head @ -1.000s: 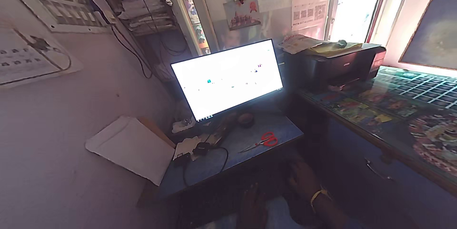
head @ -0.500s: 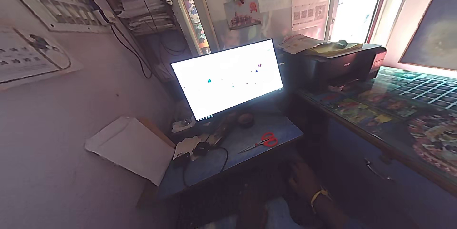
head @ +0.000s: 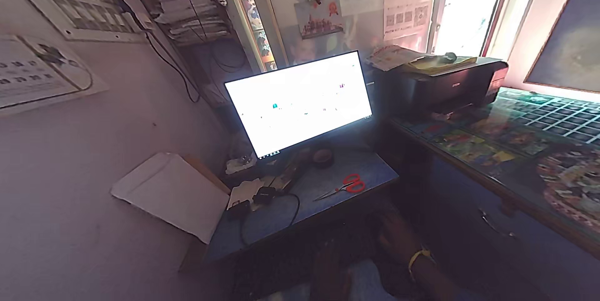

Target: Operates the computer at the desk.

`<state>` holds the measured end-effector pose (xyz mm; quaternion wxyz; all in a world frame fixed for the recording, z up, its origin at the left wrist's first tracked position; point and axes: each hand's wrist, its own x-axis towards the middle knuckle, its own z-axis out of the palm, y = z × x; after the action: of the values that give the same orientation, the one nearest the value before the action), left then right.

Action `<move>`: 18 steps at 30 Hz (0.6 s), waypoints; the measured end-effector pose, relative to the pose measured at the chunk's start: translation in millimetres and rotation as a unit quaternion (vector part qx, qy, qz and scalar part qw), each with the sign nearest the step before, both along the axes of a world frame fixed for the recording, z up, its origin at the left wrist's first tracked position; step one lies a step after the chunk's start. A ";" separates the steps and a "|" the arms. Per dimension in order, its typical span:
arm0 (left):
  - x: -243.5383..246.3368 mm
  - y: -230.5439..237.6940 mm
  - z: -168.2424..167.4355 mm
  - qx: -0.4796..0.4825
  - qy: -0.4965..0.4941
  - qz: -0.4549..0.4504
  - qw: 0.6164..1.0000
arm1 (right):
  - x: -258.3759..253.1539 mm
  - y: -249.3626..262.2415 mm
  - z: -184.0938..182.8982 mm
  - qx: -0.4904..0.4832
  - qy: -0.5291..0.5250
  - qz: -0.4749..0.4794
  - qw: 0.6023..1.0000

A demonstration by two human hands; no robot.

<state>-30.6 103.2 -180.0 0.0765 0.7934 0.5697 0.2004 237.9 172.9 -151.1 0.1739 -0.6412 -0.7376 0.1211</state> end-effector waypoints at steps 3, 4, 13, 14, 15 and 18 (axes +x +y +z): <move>0.3 -1.0 0.2 -0.003 -0.015 0.005 1.000 | 0.6 0.0 -0.9 0.006 -0.008 0.007 1.000; 0.2 -1.0 0.1 -0.006 -0.018 0.007 1.000 | 0.5 0.0 -1.3 0.010 -0.009 0.008 1.000; -0.7 -1.1 0.2 -0.007 -0.026 0.006 1.000 | 0.8 1.5 -5.1 0.023 -0.016 0.009 1.000; -0.6 -0.7 -0.1 -0.009 -0.025 0.005 1.000 | 1.0 1.3 -5.5 0.023 -0.015 0.007 1.000; -0.5 -0.5 -0.5 -0.009 -0.026 0.005 1.000 | 1.2 1.1 -6.2 0.023 -0.015 0.006 1.000; -0.9 -0.7 -2.9 0.003 -0.024 0.004 1.000 | 1.0 0.3 -7.2 0.022 -0.016 0.006 1.000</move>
<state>-31.6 102.5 -182.8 0.0876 0.7863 0.5701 0.2214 238.9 173.2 -158.3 0.1758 -0.6348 -0.7464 0.0954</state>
